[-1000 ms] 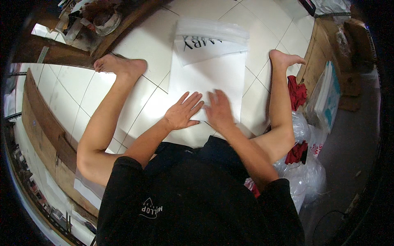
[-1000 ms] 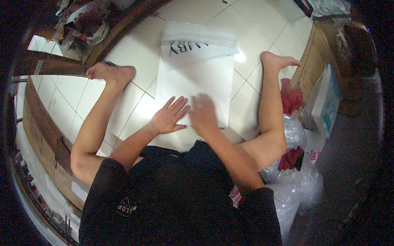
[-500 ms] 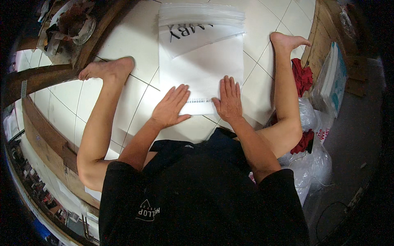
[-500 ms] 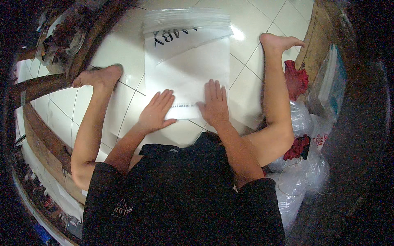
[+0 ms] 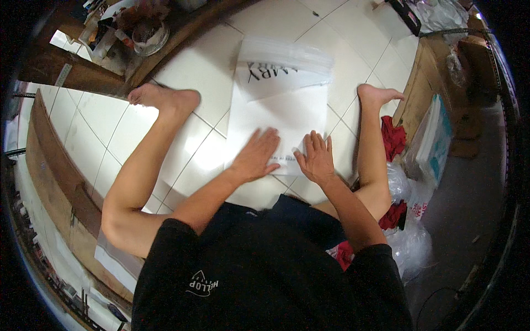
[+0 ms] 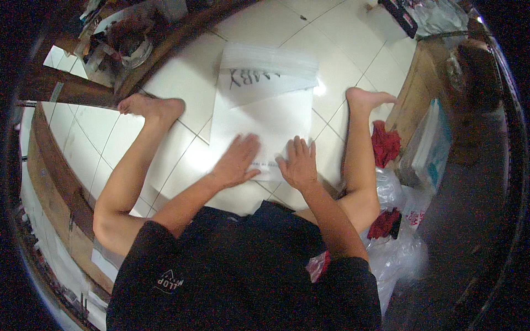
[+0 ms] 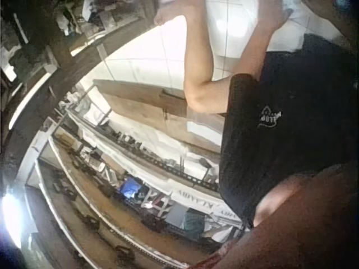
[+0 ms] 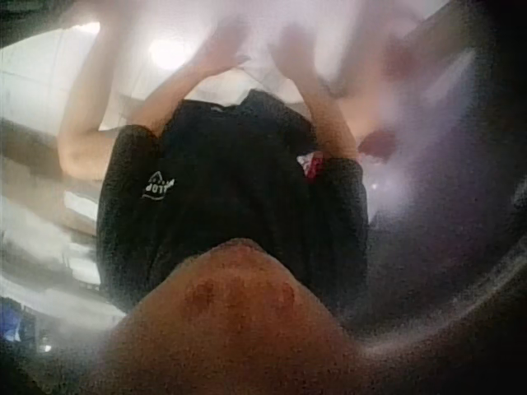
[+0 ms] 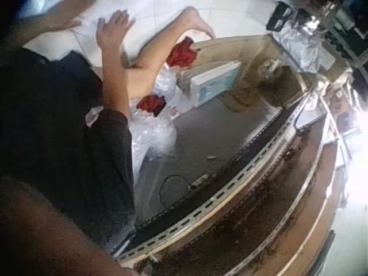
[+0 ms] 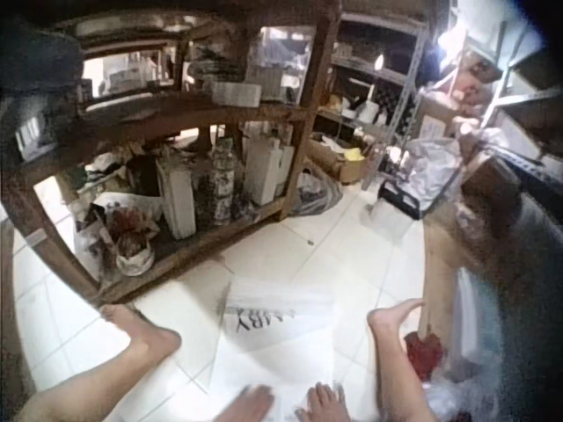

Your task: The person sits on the floor and repeatedly folds white poly mailers by hand, aligning edges and smoothing creases. They stack the folded mailers on a wooden board and occasionally handle red fabric items nearby.

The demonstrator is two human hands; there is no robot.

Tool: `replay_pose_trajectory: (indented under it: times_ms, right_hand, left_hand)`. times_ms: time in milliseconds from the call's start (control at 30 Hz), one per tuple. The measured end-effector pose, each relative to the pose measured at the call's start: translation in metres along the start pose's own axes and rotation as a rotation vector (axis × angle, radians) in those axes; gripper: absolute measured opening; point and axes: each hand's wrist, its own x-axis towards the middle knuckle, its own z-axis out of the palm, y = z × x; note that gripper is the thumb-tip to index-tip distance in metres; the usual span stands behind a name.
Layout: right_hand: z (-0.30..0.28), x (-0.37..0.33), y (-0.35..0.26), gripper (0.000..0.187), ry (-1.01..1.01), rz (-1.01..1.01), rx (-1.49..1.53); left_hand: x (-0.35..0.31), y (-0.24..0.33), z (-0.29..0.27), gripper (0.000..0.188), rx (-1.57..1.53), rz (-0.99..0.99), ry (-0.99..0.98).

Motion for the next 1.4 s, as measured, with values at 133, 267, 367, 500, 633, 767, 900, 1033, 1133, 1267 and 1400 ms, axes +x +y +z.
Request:
replay_pose_trajectory:
  times_ms: [133, 267, 367, 500, 633, 767, 900, 1033, 1133, 1267, 1400]
  right_hand:
    - [-0.034, 0.028, 0.013, 0.064, -0.087, -0.081, 0.105]
    - [-0.002, 0.061, 0.012, 0.061, -0.173, -0.826, 0.286]
    - [0.010, 0.101, 0.028, 0.062, -0.174, -0.992, 0.279]
    - [0.000, 0.173, 0.053, 0.061, -0.251, -0.808, 0.202]
    - [0.006, 0.241, 0.111, 0.058, 0.055, -0.699, 0.085]
    - [0.000, 0.239, 0.108, 0.059, 0.104, -0.710, 0.039]
    - [-0.010, 0.200, 0.064, 0.060, 0.047, -0.800, 0.116]
    - [0.011, 0.155, -0.027, 0.056, -0.169, -1.205, 0.535]
    - [0.027, 0.180, -0.044, 0.057, -0.145, -1.355, 0.497]
    - [0.023, 0.254, -0.028, 0.066, -0.026, -1.249, 0.466]
    - [-0.006, 0.318, -0.019, 0.057, -0.028, -1.045, 0.255]
  left_hand:
    - [0.018, 0.007, 0.023, 0.066, 0.030, 0.087, 0.037]
    - [0.019, 0.003, 0.031, 0.062, -0.007, 0.064, 0.000]
    - [0.023, 0.006, 0.017, 0.063, 0.001, 0.055, -0.271]
    - [0.019, 0.009, 0.016, 0.066, 0.066, 0.053, -0.211]
    - [0.023, 0.008, 0.018, 0.066, 0.031, 0.053, -0.235]
    - [0.025, 0.007, 0.018, 0.065, 0.035, 0.045, -0.242]
    - [0.028, 0.004, 0.010, 0.064, 0.044, 0.065, -0.155]
    - [0.028, 0.004, 0.018, 0.063, -0.183, -0.054, -0.484]
    - [0.023, 0.006, 0.021, 0.063, -0.124, 0.004, -0.259]
    - [0.021, 0.004, 0.020, 0.064, 0.025, 0.056, -0.154]
    - [0.020, 0.005, 0.024, 0.064, -0.026, 0.038, -0.198]
